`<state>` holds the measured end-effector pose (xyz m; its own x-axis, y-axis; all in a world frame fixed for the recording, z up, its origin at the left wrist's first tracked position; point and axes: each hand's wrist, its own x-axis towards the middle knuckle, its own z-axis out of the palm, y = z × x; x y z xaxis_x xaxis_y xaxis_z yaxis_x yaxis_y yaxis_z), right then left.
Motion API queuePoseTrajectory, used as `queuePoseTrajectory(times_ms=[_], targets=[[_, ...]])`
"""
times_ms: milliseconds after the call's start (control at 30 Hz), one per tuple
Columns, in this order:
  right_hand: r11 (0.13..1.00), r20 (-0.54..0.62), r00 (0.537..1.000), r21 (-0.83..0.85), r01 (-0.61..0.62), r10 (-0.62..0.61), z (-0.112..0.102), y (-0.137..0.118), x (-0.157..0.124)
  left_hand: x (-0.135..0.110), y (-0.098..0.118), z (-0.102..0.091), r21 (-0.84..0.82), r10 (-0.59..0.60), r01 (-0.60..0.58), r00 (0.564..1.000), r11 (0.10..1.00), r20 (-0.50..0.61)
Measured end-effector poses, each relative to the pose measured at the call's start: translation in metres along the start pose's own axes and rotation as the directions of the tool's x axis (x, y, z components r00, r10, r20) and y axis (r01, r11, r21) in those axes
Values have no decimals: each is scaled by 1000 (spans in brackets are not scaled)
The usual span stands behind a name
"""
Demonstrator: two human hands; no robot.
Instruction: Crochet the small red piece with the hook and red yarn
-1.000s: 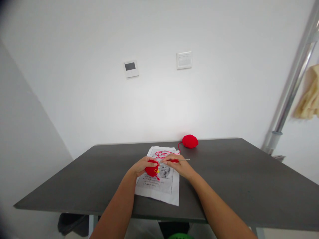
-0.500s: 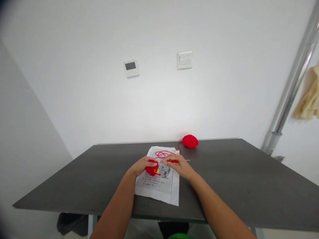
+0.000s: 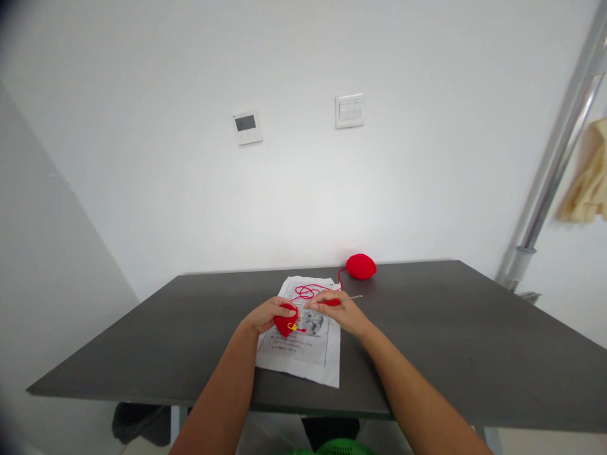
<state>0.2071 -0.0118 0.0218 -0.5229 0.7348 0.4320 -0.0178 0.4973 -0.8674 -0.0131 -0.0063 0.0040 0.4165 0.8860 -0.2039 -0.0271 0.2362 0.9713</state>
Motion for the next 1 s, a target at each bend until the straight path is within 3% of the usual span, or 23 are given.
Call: queuePoseTrajectory(times_ms=[233,400,500,767,1000], targets=[[1000,-14,1000,13,-15,16,0,0,0,0,1,0,-5,-2,2,1000,1000,23],[993,45,996,-82,82,-78,-2,2,-1,2,-2,-1,-87,19,-18,1000,996,8],[992,50,994,-67,103,-100,-2,1,-1,2,-3,0,-142,56,-48,997,989,53],[996,-25,1000,86,2,0,1,-2,0,1,-2,4,-177,74,-52,990,983,122],[974,-60,995,218,-65,80,4,9,2,2,-4,2,-143,39,-23,993,990,114]])
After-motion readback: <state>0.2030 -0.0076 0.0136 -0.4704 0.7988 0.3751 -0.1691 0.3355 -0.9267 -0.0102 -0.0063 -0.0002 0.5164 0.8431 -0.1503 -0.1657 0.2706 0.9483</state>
